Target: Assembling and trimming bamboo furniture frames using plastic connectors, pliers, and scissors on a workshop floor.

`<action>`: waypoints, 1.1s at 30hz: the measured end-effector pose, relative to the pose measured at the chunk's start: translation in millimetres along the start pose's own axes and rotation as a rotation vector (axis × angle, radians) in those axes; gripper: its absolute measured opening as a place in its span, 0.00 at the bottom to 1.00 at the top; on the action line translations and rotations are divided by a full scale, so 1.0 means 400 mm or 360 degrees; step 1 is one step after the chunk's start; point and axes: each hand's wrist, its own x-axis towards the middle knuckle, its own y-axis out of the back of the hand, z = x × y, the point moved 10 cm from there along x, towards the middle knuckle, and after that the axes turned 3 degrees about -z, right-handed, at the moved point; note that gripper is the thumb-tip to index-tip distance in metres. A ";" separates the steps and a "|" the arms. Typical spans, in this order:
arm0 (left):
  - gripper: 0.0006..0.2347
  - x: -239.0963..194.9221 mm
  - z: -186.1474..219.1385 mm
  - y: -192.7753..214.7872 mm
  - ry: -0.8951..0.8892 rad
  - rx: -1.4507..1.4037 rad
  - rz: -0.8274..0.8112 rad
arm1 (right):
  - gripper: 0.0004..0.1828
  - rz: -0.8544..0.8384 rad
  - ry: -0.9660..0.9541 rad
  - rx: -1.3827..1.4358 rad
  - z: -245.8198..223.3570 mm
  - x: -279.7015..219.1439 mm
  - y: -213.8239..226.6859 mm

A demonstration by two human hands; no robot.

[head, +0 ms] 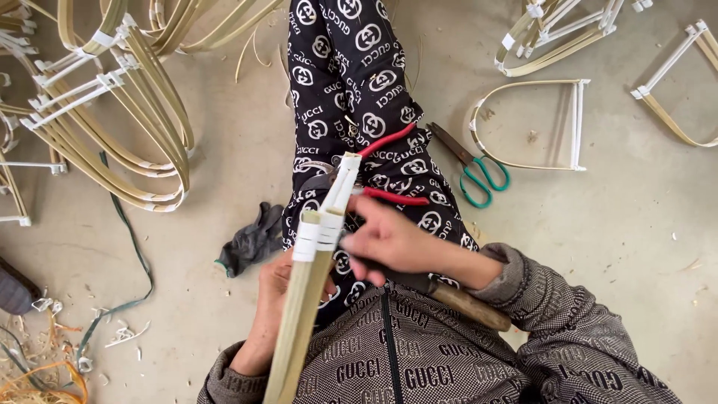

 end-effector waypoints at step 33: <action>0.18 -0.001 0.125 -0.040 0.0248 0.0213 0.0223 | 0.20 0.0163 0.0120 -0.0026 -0.070 0.015 0.079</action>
